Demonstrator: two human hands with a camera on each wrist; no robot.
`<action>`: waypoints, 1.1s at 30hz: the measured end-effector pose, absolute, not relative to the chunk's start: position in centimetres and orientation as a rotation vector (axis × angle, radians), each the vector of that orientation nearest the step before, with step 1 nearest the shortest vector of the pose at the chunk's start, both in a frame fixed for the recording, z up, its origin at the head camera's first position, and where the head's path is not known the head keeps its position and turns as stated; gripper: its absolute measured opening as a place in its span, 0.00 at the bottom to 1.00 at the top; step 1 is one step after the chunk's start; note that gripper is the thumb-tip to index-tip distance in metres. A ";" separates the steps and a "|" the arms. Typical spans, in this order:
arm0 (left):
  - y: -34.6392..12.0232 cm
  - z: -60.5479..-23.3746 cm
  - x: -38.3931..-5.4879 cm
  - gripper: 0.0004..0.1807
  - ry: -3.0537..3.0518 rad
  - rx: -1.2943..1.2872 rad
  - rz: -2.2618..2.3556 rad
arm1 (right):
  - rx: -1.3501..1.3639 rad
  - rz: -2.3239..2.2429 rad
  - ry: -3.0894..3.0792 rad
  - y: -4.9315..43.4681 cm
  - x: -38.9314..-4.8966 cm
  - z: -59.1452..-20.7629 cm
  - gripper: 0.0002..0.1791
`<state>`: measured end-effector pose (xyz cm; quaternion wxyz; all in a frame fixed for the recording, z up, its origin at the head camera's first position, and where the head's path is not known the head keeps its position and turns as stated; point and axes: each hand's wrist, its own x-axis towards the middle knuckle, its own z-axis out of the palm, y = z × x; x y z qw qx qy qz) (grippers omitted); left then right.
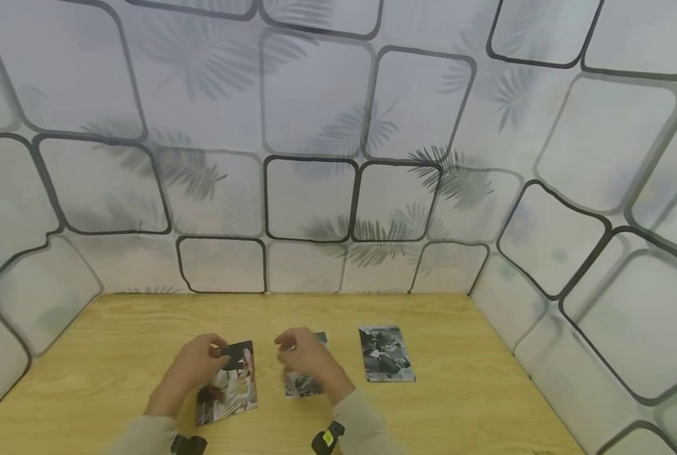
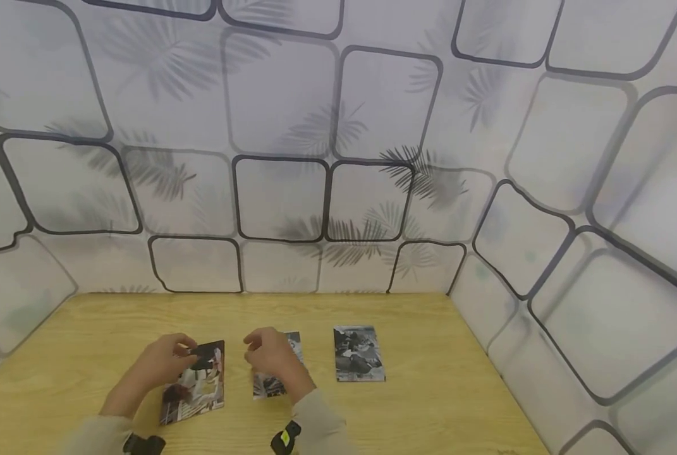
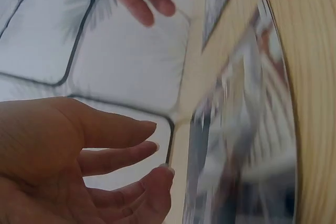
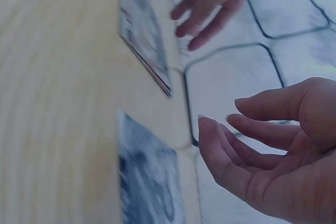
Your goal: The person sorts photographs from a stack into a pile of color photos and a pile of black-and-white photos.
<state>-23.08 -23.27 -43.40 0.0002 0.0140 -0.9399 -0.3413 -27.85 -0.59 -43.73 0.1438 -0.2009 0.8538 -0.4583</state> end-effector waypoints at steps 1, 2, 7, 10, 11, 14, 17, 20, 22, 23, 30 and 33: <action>-22.6 -43.4 -23.2 0.18 -2.935 0.030 -1.120 | -0.566 -1.352 2.449 0.1 -28.1 -43.5 0.17; -21.8 -43.4 -23.3 0.18 -2.929 0.025 -1.162 | -0.550 -1.373 2.443 0.9 -28.4 -43.2 0.18; -18.3 -43.4 -24.1 0.20 -2.905 0.006 -1.317 | -0.496 -1.317 2.542 4.2 -29.5 -43.1 0.18; -16.3 -43.6 -24.8 0.21 -2.890 -0.013 -1.374 | -0.424 -1.250 2.604 5.6 -29.8 -43.5 0.17; -15.7 -43.7 -25.0 0.21 -2.888 -0.015 -1.374 | -0.404 -1.235 2.613 5.9 -29.9 -43.7 0.17; -14.1 -44.3 -25.7 0.22 -2.885 -0.036 -1.337 | -0.339 -1.275 2.575 6.6 -29.9 -44.5 0.17; -13.2 -44.9 -26.1 0.23 -2.877 -0.030 -1.278 | -0.316 -1.366 2.498 6.8 -29.9 -45.1 0.19; -12.7 -45.2 -26.3 0.25 -2.866 0.002 -1.268 | -0.305 -1.433 2.450 7.0 -29.9 -45.3 0.20; -12.5 -45.3 -26.3 0.25 -2.862 0.044 -1.281 | -0.303 -1.419 2.463 7.2 -29.9 -45.3 0.20; -12.4 -45.2 -26.3 0.25 -2.862 0.061 -1.299 | -0.306 -1.404 2.475 7.2 -29.9 -45.2 0.20; -11.8 -45.0 -26.1 0.22 -2.820 0.097 -1.417 | -0.332 -1.361 2.536 8.8 -30.0 -44.6 0.18; -11.2 -44.8 -26.4 0.21 -2.782 0.044 -1.478 | -0.358 -1.414 2.505 10.1 -30.4 -44.4 0.20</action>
